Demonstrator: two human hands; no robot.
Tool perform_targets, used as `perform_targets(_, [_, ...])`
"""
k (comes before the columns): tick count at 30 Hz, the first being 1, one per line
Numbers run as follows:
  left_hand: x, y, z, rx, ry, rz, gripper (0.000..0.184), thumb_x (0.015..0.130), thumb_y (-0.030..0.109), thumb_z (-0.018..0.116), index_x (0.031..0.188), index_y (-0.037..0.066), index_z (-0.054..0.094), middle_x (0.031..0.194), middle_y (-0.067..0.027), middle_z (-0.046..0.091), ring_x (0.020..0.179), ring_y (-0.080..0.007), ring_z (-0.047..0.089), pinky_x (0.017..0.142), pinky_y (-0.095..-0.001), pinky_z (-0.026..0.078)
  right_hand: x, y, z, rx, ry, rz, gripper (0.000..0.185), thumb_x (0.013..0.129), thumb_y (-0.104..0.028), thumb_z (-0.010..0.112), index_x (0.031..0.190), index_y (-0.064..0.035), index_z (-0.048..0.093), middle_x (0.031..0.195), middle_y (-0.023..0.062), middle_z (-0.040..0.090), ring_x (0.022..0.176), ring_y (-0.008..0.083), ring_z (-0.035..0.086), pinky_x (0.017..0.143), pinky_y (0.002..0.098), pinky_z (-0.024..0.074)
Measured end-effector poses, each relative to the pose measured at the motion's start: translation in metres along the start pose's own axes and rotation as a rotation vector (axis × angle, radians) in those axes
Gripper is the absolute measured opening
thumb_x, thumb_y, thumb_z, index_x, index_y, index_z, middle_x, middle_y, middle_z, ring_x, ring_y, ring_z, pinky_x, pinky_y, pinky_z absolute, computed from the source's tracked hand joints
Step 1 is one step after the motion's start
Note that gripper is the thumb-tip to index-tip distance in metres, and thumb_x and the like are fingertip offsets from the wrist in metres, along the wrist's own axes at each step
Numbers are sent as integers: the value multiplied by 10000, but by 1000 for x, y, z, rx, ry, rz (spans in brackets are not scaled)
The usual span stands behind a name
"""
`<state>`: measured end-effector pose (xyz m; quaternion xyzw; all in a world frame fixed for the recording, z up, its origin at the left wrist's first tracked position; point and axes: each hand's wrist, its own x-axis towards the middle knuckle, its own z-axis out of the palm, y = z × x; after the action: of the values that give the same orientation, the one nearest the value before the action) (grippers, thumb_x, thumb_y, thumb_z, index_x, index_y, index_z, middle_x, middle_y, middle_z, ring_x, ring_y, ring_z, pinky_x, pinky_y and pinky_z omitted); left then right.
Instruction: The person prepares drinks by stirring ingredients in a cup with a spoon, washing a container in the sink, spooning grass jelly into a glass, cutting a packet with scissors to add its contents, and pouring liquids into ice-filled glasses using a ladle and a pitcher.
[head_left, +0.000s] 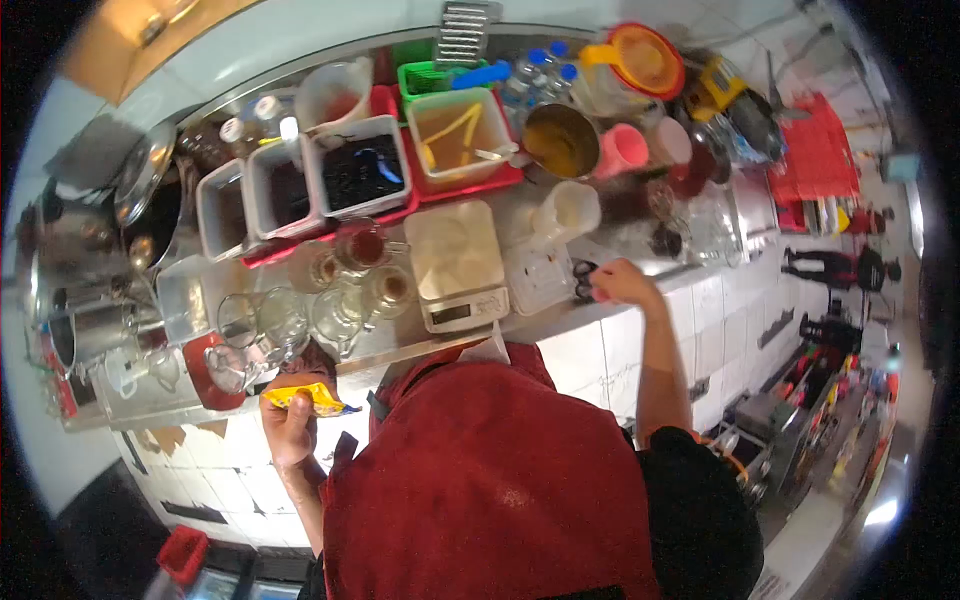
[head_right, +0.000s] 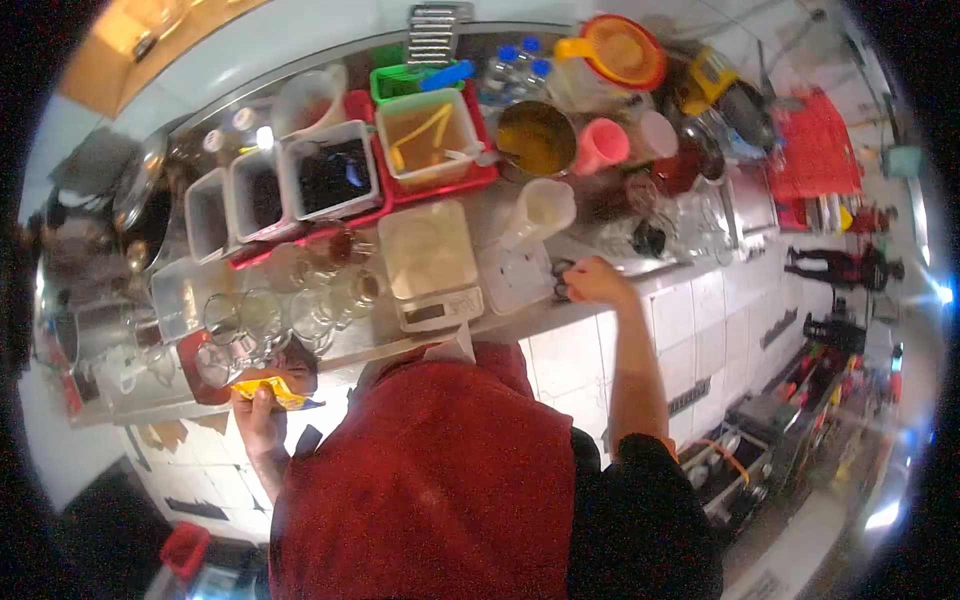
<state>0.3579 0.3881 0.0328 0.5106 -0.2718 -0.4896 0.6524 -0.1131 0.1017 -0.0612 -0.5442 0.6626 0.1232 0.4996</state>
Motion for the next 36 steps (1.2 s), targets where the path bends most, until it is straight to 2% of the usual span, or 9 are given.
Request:
perform_targets(3, [10, -15, 28, -8, 12, -139, 334, 885, 255, 691, 999, -41, 585, 840, -125, 640, 712, -193, 612, 661, -310, 500, 38, 66, 58, 274, 468, -32, 309, 887, -277, 650, 953, 23, 614, 762, 123, 680, 596, 167, 664, 518, 319, 528])
perform_targets(9, [33, -21, 93, 21, -210, -163, 352, 867, 264, 715, 992, -47, 608, 820, -100, 642, 732, -186, 632, 691, -308, 504, 86, 84, 81, -145, 809, 6, 505, 849, -304, 689, 1036, 123, 494, 711, 173, 663, 578, 235, 688, 444, 345, 526])
perform_targets(13, [31, -35, 119, 47, -170, -137, 354, 865, 267, 717, 988, -47, 608, 821, -100, 642, 734, -194, 635, 684, -313, 503, 38, 55, 53, 283, 572, 177, 664, 783, -291, 738, 1136, 138, 374, 661, 186, 658, 605, 254, 692, 578, 327, 556])
perform_targets(22, [13, -51, 153, 63, -251, -277, 279, 904, 231, 674, 962, -33, 610, 869, -96, 646, 778, -178, 624, 696, -306, 487, -18, 83, 26, 70, 473, 301, 743, 743, -335, 744, 1213, 88, 355, 914, 242, 679, 798, 319, 699, 774, 385, 551])
perform_targets(25, [18, -51, 160, 95, -286, -267, 274, 909, 230, 666, 994, -22, 603, 889, -84, 642, 790, -165, 613, 708, -310, 496, -4, 117, 43, -126, 674, 292, 688, 732, -335, 736, 1212, 52, 429, 903, 240, 675, 845, 332, 692, 768, 388, 547])
perform_targets(28, [24, -52, 173, 81, -179, -323, 257, 904, 200, 659, 1042, -6, 590, 908, -77, 642, 796, -157, 608, 725, -309, 508, -8, 162, 41, -21, 706, 39, 519, 756, -260, 709, 1154, 19, 528, 837, 199, 679, 806, 294, 686, 709, 362, 537])
perform_targets(30, [35, -62, 182, 68, -206, -358, 238, 901, 172, 647, 1056, 3, 584, 915, -72, 642, 806, -152, 609, 732, -304, 511, -44, 169, 32, 499, 459, -2, 374, 781, -179, 671, 1102, -3, 593, 812, 157, 681, 758, 213, 657, 664, 320, 507])
perform_targets(31, [43, -65, 188, 59, -228, -393, 225, 898, 143, 635, 1070, 11, 578, 921, -67, 641, 817, -147, 610, 739, -299, 515, -62, 177, 31, 503, 449, -82, 373, 812, -111, 647, 1158, -11, 548, 813, 119, 680, 715, 153, 617, 644, 292, 481])
perform_targets(36, [71, -85, 246, 262, -501, -407, 206, 891, 135, 650, 1041, -4, 626, 907, -36, 664, 810, -107, 613, 733, -265, 503, -140, 182, 13, 646, 188, -350, 427, 867, 12, 627, 1249, -43, 444, 911, 119, 668, 828, 189, 643, 745, 333, 535])
